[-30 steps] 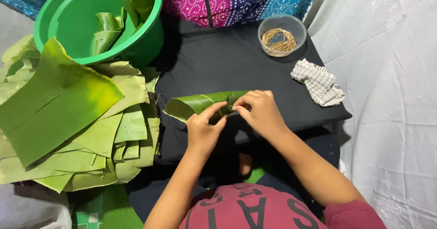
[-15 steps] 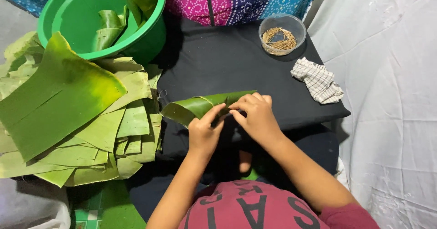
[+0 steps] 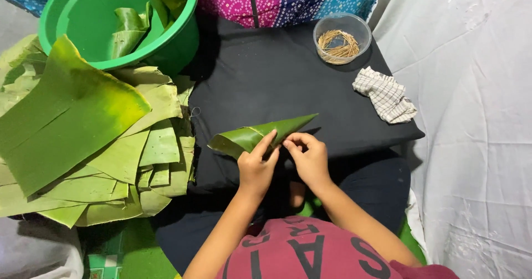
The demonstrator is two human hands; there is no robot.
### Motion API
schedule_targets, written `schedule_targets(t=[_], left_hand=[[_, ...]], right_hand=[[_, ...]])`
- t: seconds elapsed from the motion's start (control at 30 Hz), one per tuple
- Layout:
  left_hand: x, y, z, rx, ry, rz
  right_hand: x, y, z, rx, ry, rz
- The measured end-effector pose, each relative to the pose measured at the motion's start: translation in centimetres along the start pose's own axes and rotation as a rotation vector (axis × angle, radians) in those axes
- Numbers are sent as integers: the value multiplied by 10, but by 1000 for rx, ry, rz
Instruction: Cleaning banana leaves with a cloth and folding them into cones, then securing them with toothpicks.
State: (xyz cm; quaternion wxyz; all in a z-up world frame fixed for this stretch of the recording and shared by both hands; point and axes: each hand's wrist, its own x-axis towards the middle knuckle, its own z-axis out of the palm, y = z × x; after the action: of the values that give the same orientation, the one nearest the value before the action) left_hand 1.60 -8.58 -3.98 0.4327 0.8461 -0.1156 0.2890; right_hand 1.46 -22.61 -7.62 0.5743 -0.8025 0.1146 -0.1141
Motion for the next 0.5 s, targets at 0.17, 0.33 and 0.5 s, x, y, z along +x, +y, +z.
schedule_targets(t=[0.17, 0.33, 0.5], left_hand=[[-7, -10, 7, -15, -51, -115], [-8, -15, 7, 8, -117, -139], [-7, -15, 7, 39, -102, -101]], right_hand=[[-4, -5, 8, 61, 30, 49], [-1, -7, 10, 85, 31, 71], [1, -1, 12, 274, 61, 106]])
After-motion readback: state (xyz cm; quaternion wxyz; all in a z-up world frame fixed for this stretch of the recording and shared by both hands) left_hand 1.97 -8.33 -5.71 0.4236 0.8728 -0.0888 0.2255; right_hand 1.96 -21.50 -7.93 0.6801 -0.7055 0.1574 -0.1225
